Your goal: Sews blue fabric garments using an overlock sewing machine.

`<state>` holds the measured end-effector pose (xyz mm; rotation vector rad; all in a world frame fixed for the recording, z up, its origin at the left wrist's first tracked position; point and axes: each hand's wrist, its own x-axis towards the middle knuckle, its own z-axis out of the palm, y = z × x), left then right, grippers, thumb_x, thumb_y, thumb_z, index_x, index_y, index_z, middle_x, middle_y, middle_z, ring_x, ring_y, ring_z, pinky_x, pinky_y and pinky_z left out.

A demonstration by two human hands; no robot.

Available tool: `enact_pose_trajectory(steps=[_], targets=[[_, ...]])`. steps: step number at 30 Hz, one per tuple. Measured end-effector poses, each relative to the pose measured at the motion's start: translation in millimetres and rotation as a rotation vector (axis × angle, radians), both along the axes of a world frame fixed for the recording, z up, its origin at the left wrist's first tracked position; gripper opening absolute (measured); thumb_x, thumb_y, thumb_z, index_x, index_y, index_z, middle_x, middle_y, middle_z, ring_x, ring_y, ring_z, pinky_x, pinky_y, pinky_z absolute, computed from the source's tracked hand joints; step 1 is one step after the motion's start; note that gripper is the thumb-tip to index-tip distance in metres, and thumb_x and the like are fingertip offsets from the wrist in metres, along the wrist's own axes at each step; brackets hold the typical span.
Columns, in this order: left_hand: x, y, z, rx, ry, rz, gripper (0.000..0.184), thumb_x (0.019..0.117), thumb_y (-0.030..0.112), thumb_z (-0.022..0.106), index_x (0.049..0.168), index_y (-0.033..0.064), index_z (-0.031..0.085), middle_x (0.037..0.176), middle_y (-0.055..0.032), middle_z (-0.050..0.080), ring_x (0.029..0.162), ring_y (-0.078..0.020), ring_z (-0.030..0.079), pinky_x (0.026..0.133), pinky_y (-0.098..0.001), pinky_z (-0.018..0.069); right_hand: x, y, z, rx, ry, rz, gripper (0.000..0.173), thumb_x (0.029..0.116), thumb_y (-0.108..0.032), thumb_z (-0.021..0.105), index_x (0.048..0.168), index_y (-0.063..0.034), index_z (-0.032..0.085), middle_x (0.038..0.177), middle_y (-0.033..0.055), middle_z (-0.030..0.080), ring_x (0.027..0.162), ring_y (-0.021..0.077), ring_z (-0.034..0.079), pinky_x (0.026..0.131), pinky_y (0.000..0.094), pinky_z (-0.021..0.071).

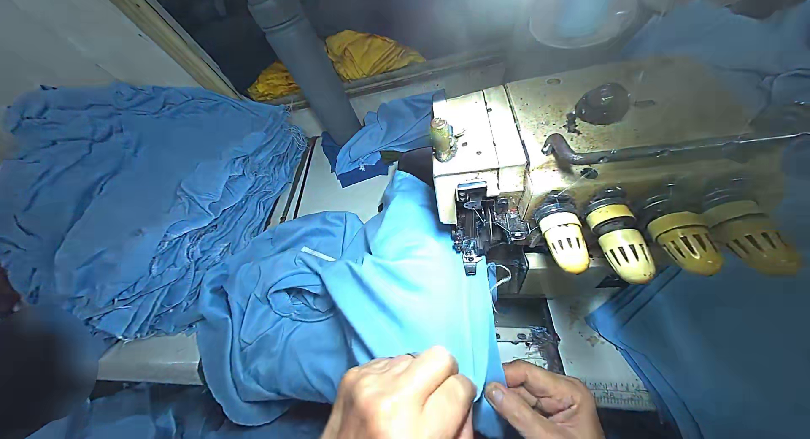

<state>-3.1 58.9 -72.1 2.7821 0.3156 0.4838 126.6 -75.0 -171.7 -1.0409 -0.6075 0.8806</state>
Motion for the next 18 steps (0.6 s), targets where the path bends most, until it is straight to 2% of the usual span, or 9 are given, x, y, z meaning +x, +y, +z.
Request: enact_pose_trajectory(steps=[4,7,10,12,16,18], targets=[[27,17,-25,0.188,-0.130,0.022,0.020,0.0955,0.017,0.059,0.082,0.0111,0.072,0.070,-0.0021,0.060,0.056,-0.0120,0.055,0.045,-0.0247,0.0397,4,22,-6,0.033,-0.098,-0.069,0.010,0.0884,0.004,0.066,0.087,-0.0031,0.073,0.066,-0.0091,0.065,0.058,-0.0068,0.056,0.055,0.0130,0.0484],[40,25,-30,0.203,-0.188,0.097,0.022,0.0951,0.019,0.061,0.080,0.0121,0.074,0.066,0.0009,0.059,0.054,-0.0081,0.054,0.044,-0.0224,0.0387,9,40,-9,0.090,-0.182,-0.137,0.011,0.0893,0.000,0.066,0.080,-0.0037,0.070,0.059,-0.0106,0.057,0.053,-0.0089,0.048,0.051,0.0097,0.0415],[39,20,-26,0.209,-0.141,0.184,0.020,0.0937,0.019,0.060,0.085,0.0137,0.077,0.069,0.0009,0.062,0.057,-0.0093,0.057,0.046,-0.0232,0.0420,12,38,1,0.062,-0.202,-0.115,0.009,0.0912,0.002,0.064,0.087,-0.0004,0.071,0.063,-0.0077,0.063,0.056,-0.0064,0.056,0.054,0.0124,0.0486],[35,16,-23,0.197,-0.114,0.202,0.021,0.0943,0.017,0.058,0.087,0.0130,0.077,0.072,-0.0008,0.064,0.060,-0.0114,0.059,0.048,-0.0243,0.0434,11,30,6,0.022,-0.195,-0.082,0.009,0.0908,0.005,0.063,0.091,0.0019,0.071,0.066,-0.0065,0.065,0.058,-0.0053,0.058,0.055,0.0136,0.0502],[38,15,-25,0.246,-0.133,0.179,0.020,0.0938,0.016,0.058,0.084,0.0121,0.075,0.069,-0.0010,0.060,0.055,-0.0116,0.055,0.044,-0.0242,0.0395,9,31,2,0.048,-0.220,-0.111,0.009,0.0876,0.007,0.063,0.090,0.0034,0.071,0.069,-0.0047,0.068,0.060,-0.0063,0.059,0.057,0.0122,0.0511],[45,17,-26,0.288,-0.145,0.169,0.019,0.0926,0.016,0.059,0.081,0.0116,0.074,0.067,-0.0005,0.057,0.052,-0.0112,0.053,0.042,-0.0244,0.0370,9,38,-3,0.082,-0.266,-0.161,0.007,0.0874,0.004,0.064,0.086,0.0027,0.071,0.066,-0.0051,0.066,0.057,-0.0080,0.054,0.054,0.0104,0.0477]])
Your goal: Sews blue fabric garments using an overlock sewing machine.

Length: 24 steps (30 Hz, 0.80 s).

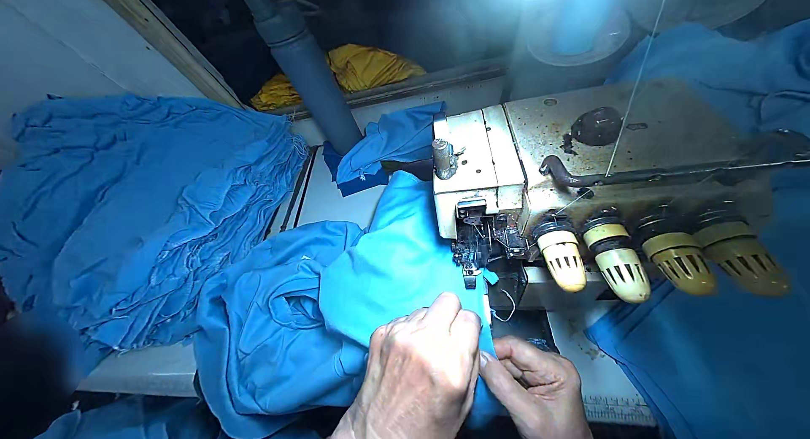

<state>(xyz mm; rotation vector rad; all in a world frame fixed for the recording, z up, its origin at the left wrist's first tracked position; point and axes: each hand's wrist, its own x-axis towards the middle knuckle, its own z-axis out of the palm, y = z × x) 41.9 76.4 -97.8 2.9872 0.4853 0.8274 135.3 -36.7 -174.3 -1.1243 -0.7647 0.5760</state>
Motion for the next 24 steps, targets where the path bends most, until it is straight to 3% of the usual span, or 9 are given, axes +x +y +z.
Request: enact_pose_trajectory(steps=[2,5,8,12,14,17,24], targets=[[9,3,-1,0.015,-0.015,0.015,0.020,0.0917,0.016,0.061,0.076,0.0119,0.072,0.065,0.0007,0.055,0.051,-0.0102,0.053,0.041,-0.0243,0.0370,0,10,-5,0.029,-0.065,-0.067,0.009,0.0869,-0.001,0.065,0.079,0.0004,0.068,0.061,-0.0066,0.058,0.054,-0.0098,0.047,0.051,0.0082,0.0404],[13,5,-3,-0.003,-0.019,0.071,0.018,0.0892,0.019,0.060,0.076,0.0135,0.072,0.067,0.0023,0.056,0.055,-0.0106,0.055,0.044,-0.0256,0.0388,1,10,-4,0.027,-0.068,-0.073,0.010,0.0877,-0.003,0.066,0.078,-0.0009,0.069,0.066,-0.0051,0.065,0.060,-0.0082,0.057,0.056,0.0093,0.0484],[0,0,-5,-0.053,0.007,0.091,0.020,0.0897,0.020,0.057,0.091,0.0156,0.077,0.080,0.0007,0.065,0.064,-0.0130,0.060,0.052,-0.0287,0.0444,5,0,3,0.009,0.033,0.018,0.007,0.0920,-0.001,0.066,0.092,-0.0003,0.073,0.074,-0.0043,0.072,0.066,-0.0033,0.066,0.061,0.0149,0.0561],[-24,-11,-8,-0.096,0.042,0.113,0.027,0.0873,0.019,0.057,0.106,0.0159,0.076,0.101,-0.0045,0.073,0.086,-0.0196,0.068,0.071,-0.0360,0.0517,6,-13,3,0.011,0.123,0.091,0.023,0.0896,0.004,0.067,0.113,0.0047,0.071,0.086,-0.0020,0.077,0.074,0.0014,0.071,0.069,0.0197,0.0606],[-32,-12,-13,-0.099,0.001,0.099,0.026,0.0916,0.019,0.055,0.107,0.0165,0.076,0.099,-0.0039,0.072,0.088,-0.0175,0.065,0.077,-0.0348,0.0485,5,-14,0,0.036,0.149,0.099,0.027,0.0893,0.005,0.067,0.116,0.0063,0.069,0.091,0.0003,0.078,0.078,0.0035,0.073,0.073,0.0216,0.0618],[-37,-10,-17,-0.093,-0.094,0.019,0.021,0.0988,0.021,0.057,0.102,0.0149,0.077,0.086,-0.0030,0.070,0.080,-0.0136,0.061,0.082,-0.0335,0.0418,3,-14,-2,0.052,0.175,0.103,0.029,0.0893,0.005,0.068,0.118,0.0061,0.069,0.095,0.0013,0.079,0.082,0.0052,0.074,0.075,0.0231,0.0627],[-23,-10,-11,-0.007,-0.073,-0.061,0.019,0.0962,0.025,0.059,0.088,0.0149,0.072,0.075,-0.0009,0.066,0.069,-0.0134,0.056,0.084,-0.0339,0.0386,-4,-12,-4,0.094,0.232,0.112,0.031,0.0894,0.009,0.065,0.120,0.0061,0.069,0.101,0.0019,0.079,0.088,0.0059,0.075,0.081,0.0247,0.0629]])
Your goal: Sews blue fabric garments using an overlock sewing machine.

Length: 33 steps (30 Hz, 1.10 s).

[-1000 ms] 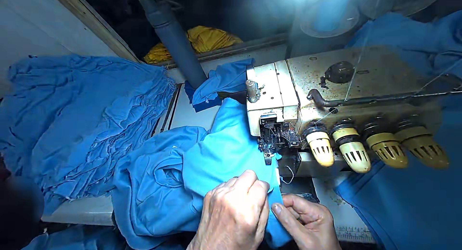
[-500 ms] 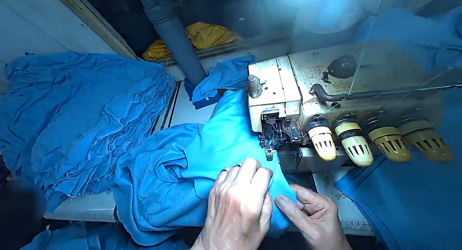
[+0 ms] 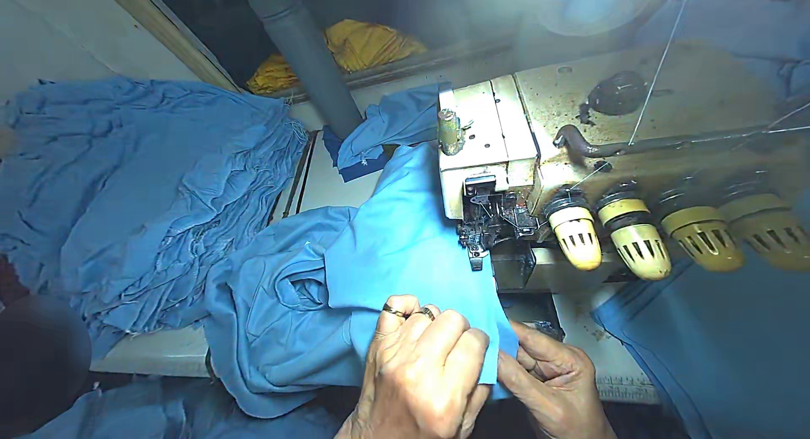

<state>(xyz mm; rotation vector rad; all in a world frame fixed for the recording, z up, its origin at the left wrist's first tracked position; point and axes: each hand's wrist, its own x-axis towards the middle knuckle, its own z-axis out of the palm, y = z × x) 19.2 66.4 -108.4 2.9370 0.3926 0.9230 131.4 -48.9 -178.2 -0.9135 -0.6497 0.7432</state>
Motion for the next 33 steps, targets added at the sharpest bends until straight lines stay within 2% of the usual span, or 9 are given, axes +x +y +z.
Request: enact_pose_trajectory(steps=[5,11,14,18,22,25,29,31,33], targets=[[19,9,-3,0.070,-0.015,0.016,0.016,0.0923,0.018,0.063,0.083,0.0134,0.075,0.072,-0.0001,0.064,0.066,-0.0133,0.056,0.079,-0.0368,0.0400,-11,17,-2,0.041,-0.052,-0.031,0.016,0.0904,0.004,0.065,0.103,0.0006,0.074,0.086,-0.0042,0.076,0.076,-0.0028,0.069,0.071,0.0173,0.0590],[26,29,-1,0.036,-0.029,0.087,0.018,0.0909,0.020,0.064,0.081,0.0156,0.080,0.087,0.0014,0.075,0.085,-0.0135,0.069,0.108,-0.0554,0.0372,-26,33,7,0.019,-0.107,-0.003,0.009,0.0887,0.006,0.063,0.090,0.0034,0.071,0.075,-0.0039,0.072,0.068,-0.0040,0.066,0.065,0.0155,0.0571],[30,37,-5,-0.016,-0.071,0.138,0.018,0.0895,0.020,0.065,0.081,0.0156,0.080,0.096,0.0004,0.077,0.094,-0.0148,0.072,0.110,-0.0594,0.0369,-32,34,12,-0.009,-0.041,0.068,0.011,0.0902,0.008,0.059,0.093,0.0053,0.069,0.073,-0.0007,0.072,0.066,0.0036,0.070,0.062,0.0221,0.0607],[25,42,-12,-0.143,-0.108,0.271,0.021,0.0898,0.028,0.065,0.095,0.0173,0.082,0.105,0.0000,0.072,0.099,-0.0169,0.064,0.084,-0.0374,0.0487,-22,28,22,-0.092,-0.065,0.146,0.013,0.0937,0.007,0.059,0.104,0.0096,0.066,0.076,0.0035,0.075,0.067,0.0076,0.073,0.063,0.0240,0.0626],[0,25,-8,-0.294,-0.155,0.343,0.018,0.0847,0.019,0.062,0.092,0.0115,0.077,0.090,0.0018,0.069,0.087,-0.0047,0.063,0.076,-0.0190,0.0525,-7,20,19,-0.090,-0.488,-0.056,0.026,0.1026,-0.010,0.057,0.117,0.0092,0.067,0.074,0.0053,0.072,0.062,0.0047,0.067,0.059,0.0199,0.0575],[-17,-12,3,-0.578,-0.094,0.159,0.012,0.0832,-0.001,0.062,0.090,-0.0010,0.072,0.090,-0.0103,0.071,0.083,-0.0081,0.067,0.076,-0.0183,0.0552,6,20,12,-0.012,-0.723,-0.021,0.044,0.1116,-0.028,0.041,0.127,0.0069,0.064,0.105,0.0116,0.077,0.096,0.0101,0.074,0.087,0.0248,0.0592],[-39,-39,-3,-0.855,0.006,-0.015,0.014,0.0893,-0.002,0.066,0.100,-0.0070,0.073,0.094,-0.0174,0.071,0.088,-0.0152,0.069,0.082,-0.0240,0.0567,34,2,-6,-0.116,-0.767,-0.170,0.023,0.0994,-0.011,0.057,0.088,-0.0013,0.073,0.079,0.0046,0.073,0.072,-0.0001,0.067,0.068,0.0146,0.0547],[-53,-44,-11,-0.997,-0.136,0.111,0.012,0.0907,-0.004,0.064,0.095,-0.0091,0.073,0.092,-0.0127,0.074,0.087,-0.0091,0.070,0.083,-0.0213,0.0570,56,-16,-7,-0.262,-0.764,-0.342,0.023,0.0978,-0.013,0.059,0.083,-0.0010,0.073,0.074,-0.0009,0.071,0.065,-0.0088,0.061,0.062,0.0093,0.0509],[-62,-50,-19,-1.380,-0.257,0.303,0.019,0.1004,-0.001,0.049,0.103,-0.0061,0.068,0.092,-0.0009,0.075,0.081,-0.0038,0.071,0.077,-0.0214,0.0591,61,-34,10,-0.313,-0.716,-0.354,0.022,0.0966,-0.008,0.058,0.084,0.0028,0.073,0.071,-0.0026,0.068,0.063,-0.0134,0.054,0.060,0.0060,0.0450]])
